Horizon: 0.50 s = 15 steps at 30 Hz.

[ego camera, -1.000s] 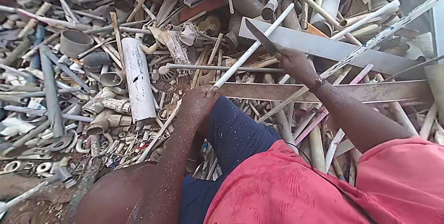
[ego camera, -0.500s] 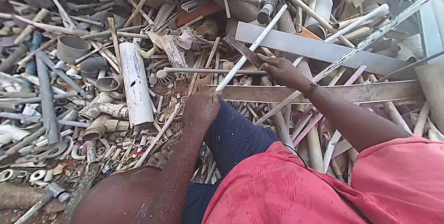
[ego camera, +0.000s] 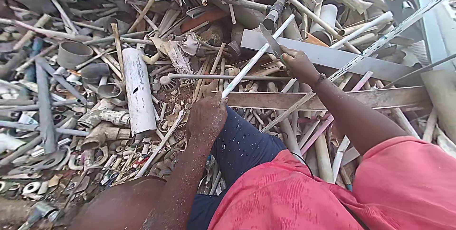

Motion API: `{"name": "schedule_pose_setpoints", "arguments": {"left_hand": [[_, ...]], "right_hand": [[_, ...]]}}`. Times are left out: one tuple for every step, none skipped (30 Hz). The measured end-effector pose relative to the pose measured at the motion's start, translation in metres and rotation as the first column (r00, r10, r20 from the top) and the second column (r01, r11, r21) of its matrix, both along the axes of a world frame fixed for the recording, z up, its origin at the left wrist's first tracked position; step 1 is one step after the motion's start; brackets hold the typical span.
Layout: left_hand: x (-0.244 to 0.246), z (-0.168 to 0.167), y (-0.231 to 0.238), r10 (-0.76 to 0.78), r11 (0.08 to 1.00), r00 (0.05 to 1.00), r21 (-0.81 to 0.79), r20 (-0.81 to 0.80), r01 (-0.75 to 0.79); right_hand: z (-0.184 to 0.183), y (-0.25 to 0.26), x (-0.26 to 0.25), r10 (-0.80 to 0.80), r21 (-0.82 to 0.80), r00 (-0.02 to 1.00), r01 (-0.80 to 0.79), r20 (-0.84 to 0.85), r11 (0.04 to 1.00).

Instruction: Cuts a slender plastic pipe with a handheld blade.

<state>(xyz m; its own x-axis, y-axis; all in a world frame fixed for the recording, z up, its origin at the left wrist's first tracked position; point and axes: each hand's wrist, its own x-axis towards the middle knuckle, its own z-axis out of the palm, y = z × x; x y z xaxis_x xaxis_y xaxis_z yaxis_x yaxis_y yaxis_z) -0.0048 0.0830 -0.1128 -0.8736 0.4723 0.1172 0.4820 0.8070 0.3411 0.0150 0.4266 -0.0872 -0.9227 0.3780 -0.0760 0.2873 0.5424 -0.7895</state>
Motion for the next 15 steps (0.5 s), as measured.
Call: {"name": "schedule_pose_setpoints", "arguments": {"left_hand": [[-0.001,-0.002,-0.001,0.008,1.0,1.0,0.001,0.014,-0.008],[-0.001,-0.004,-0.001,0.013,1.0,1.0,0.006,0.02,-0.013],[-0.001,-0.007,-0.002,0.009,1.0,1.0,0.017,0.003,-0.009],[0.0,-0.009,-0.002,0.004,1.0,1.0,0.026,-0.014,-0.004],[0.001,-0.01,-0.002,-0.002,0.999,0.999,0.032,-0.038,0.004],[0.002,-0.01,-0.001,-0.003,0.999,0.998,0.032,-0.059,0.005],[0.003,-0.009,-0.001,-0.005,1.0,0.997,0.026,-0.08,0.008],[0.004,-0.009,-0.001,-0.004,1.0,0.995,0.021,-0.1,0.007],[0.003,-0.008,-0.002,0.008,1.0,0.995,0.016,-0.102,-0.006],[0.002,-0.008,-0.004,0.022,1.0,0.996,0.014,-0.082,-0.021],[0.002,-0.008,-0.007,0.038,0.999,0.998,0.013,-0.054,-0.037],[0.0,-0.007,-0.01,0.054,0.998,0.998,0.019,-0.041,-0.054],[-0.001,-0.004,-0.011,0.071,0.997,0.996,0.023,-0.047,-0.07],[0.002,0.003,-0.011,0.073,0.997,0.996,0.011,-0.049,-0.073],[0.012,0.026,-0.007,0.063,0.997,0.998,-0.05,0.015,-0.062]], "right_hand": [[0.003,-0.013,0.005,0.064,-0.021,0.998,-0.064,0.012,0.998],[0.008,-0.026,0.012,0.134,-0.011,0.99,-0.133,0.045,0.991],[0.013,-0.033,0.015,0.163,0.035,0.984,-0.166,0.076,0.985],[0.014,-0.028,0.013,0.134,0.074,0.987,-0.14,0.087,0.987],[0.011,-0.011,0.008,0.064,0.088,0.996,-0.07,0.069,0.994],[0.006,0.011,0.001,-0.028,0.07,0.999,0.025,0.046,0.997],[0.001,0.028,-0.002,-0.11,0.024,0.994,0.109,0.015,0.994],[-0.001,0.035,-0.003,-0.147,-0.014,0.989,0.147,-0.003,0.989],[0.0,0.031,-0.002,-0.131,-0.017,0.991,0.131,-0.006,0.991],[0.002,0.022,0.003,-0.098,-0.015,0.995,0.098,0.017,0.995],[0.003,0.014,0.01,-0.073,-0.022,0.997,0.074,0.035,0.997],[0.006,0.009,0.016,-0.053,-0.043,0.998,0.054,0.041,0.998],[0.008,0.01,0.018,-0.04,-0.067,0.999,0.042,0.032,0.997],[0.009,0.016,0.018,-0.045,-0.093,0.999,0.047,0.03,0.994],[0.008,0.02,0.017,-0.066,-0.129,0.998,0.068,0.022,0.989]]}}
